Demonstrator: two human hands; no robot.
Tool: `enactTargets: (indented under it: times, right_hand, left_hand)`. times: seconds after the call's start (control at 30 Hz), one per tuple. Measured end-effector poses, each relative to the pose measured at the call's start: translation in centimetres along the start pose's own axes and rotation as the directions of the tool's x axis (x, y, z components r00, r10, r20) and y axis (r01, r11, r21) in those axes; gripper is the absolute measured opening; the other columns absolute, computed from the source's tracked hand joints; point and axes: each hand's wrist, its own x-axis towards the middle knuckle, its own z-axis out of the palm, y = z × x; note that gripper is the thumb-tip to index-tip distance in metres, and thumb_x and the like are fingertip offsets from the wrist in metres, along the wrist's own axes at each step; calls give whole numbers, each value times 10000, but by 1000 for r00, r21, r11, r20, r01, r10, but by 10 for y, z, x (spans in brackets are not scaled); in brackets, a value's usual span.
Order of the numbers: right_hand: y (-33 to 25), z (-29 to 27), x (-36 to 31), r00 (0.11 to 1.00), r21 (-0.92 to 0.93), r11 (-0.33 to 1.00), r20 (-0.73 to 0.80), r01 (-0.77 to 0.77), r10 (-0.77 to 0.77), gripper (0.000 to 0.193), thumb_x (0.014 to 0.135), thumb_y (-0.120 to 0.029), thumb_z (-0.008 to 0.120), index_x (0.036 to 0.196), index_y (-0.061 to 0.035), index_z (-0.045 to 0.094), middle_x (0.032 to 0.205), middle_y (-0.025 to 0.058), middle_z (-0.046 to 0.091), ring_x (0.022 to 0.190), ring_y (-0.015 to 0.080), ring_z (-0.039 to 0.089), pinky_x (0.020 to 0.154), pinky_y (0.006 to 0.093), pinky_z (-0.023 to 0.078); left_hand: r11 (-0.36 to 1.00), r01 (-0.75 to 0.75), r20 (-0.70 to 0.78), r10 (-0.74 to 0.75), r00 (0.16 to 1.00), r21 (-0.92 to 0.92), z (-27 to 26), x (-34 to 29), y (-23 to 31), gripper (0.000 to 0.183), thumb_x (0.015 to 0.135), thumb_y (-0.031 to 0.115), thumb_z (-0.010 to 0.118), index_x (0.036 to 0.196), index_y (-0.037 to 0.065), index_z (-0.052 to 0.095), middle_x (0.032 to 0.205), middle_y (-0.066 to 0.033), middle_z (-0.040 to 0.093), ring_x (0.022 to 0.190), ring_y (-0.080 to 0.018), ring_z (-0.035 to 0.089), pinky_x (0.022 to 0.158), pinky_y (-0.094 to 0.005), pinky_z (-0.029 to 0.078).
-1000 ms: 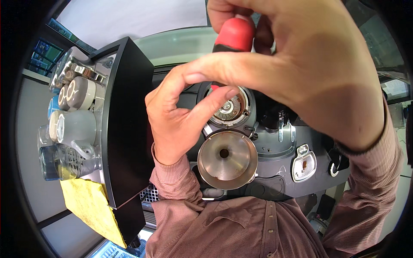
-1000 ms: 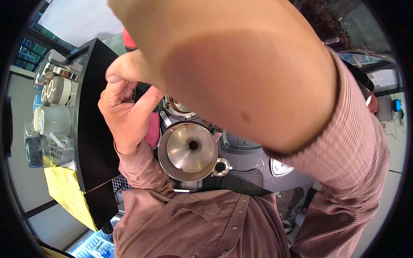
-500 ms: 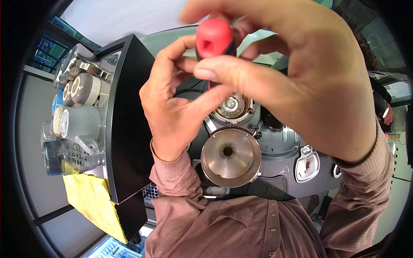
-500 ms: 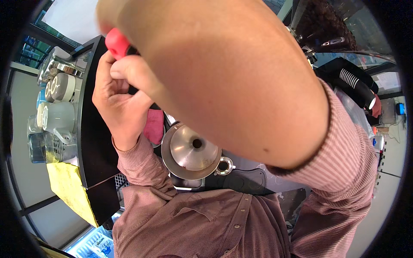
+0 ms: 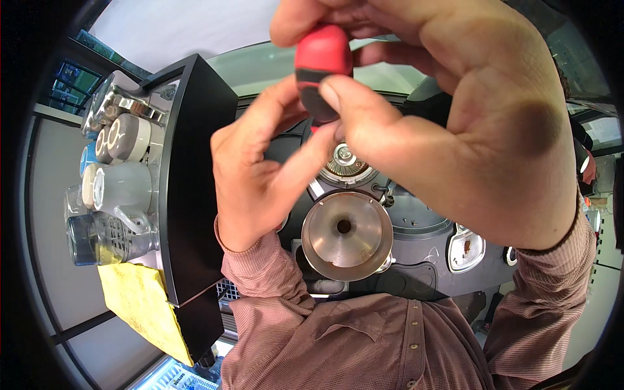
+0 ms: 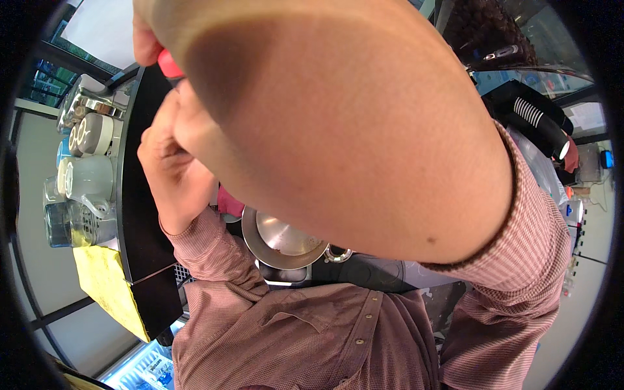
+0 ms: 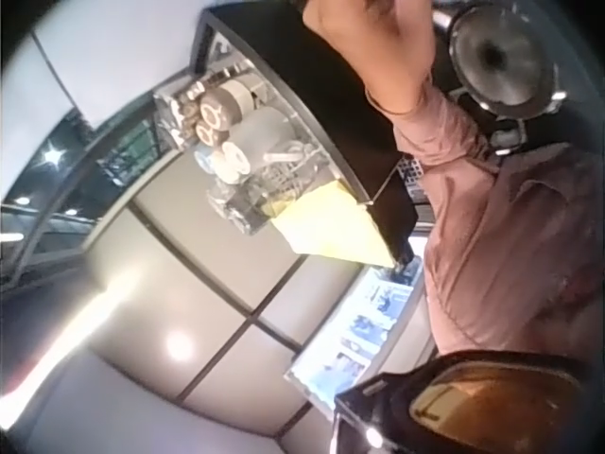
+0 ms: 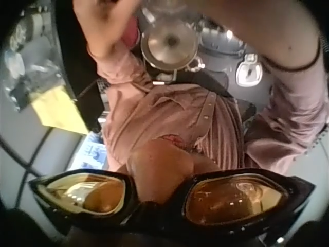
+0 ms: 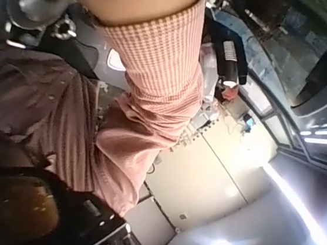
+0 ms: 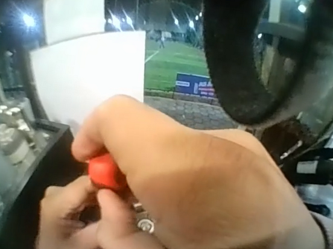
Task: Cleaning and repairing the internal burr assembly of a professional coffee grinder using a screwdriver and cloth.
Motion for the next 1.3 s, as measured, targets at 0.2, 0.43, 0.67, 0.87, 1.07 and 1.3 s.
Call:
enactTargets:
  times: [0.2,0.43,0.67,0.87,1.07,1.3]
  right_hand:
    - [10,3,-3,999,36,999,-34,15,-14,217,857,-61,728,1065,2,725,949,94,729,870,178,696,761,306,535]
    - [3,13,3,997,56,998,-75,25,-21,222,857,-59,728,1071,1,725,960,92,730,880,176,696,769,306,535]
    - [11,14,0,994,63,998,-105,9,-2,226,858,-58,727,1077,-1,725,971,90,731,890,174,696,777,305,536]
    - [15,14,2,990,81,996,-141,26,-14,230,858,-56,727,1082,-2,725,980,89,732,898,172,695,783,305,536]
    - [29,18,-8,984,132,991,-178,30,-6,234,858,-55,727,1087,-4,725,989,88,733,907,170,695,790,304,537]
    - [59,5,-38,974,178,984,-225,14,27,239,859,-53,726,1093,-5,725,1000,86,734,916,168,695,798,304,537]
  left_hand:
    - [994,-30,-204,9,979,-102,16,7,0,534,720,49,913,1182,-25,655,954,-64,732,885,-145,718,851,-316,595]
    - [973,-88,-167,124,978,212,8,13,-8,473,711,109,929,1062,-9,635,853,-14,664,785,-104,650,801,-285,586]
    - [996,84,60,-82,995,-19,2,0,5,447,838,-20,750,1248,-87,585,1132,-82,666,1016,-127,649,913,-277,529]
    - [1000,-3,0,3,1000,28,5,5,7,394,857,-20,737,1218,-89,597,1115,-78,673,1010,-115,651,885,-268,532]
    - [989,-2,-41,8,999,150,-1,6,1,399,800,-29,785,1152,-78,604,1131,-64,637,1020,-116,645,891,-271,532]
    - [997,-68,64,66,996,27,3,6,-1,610,801,-30,800,1360,-79,560,1224,-79,652,1125,-164,634,974,-302,511]
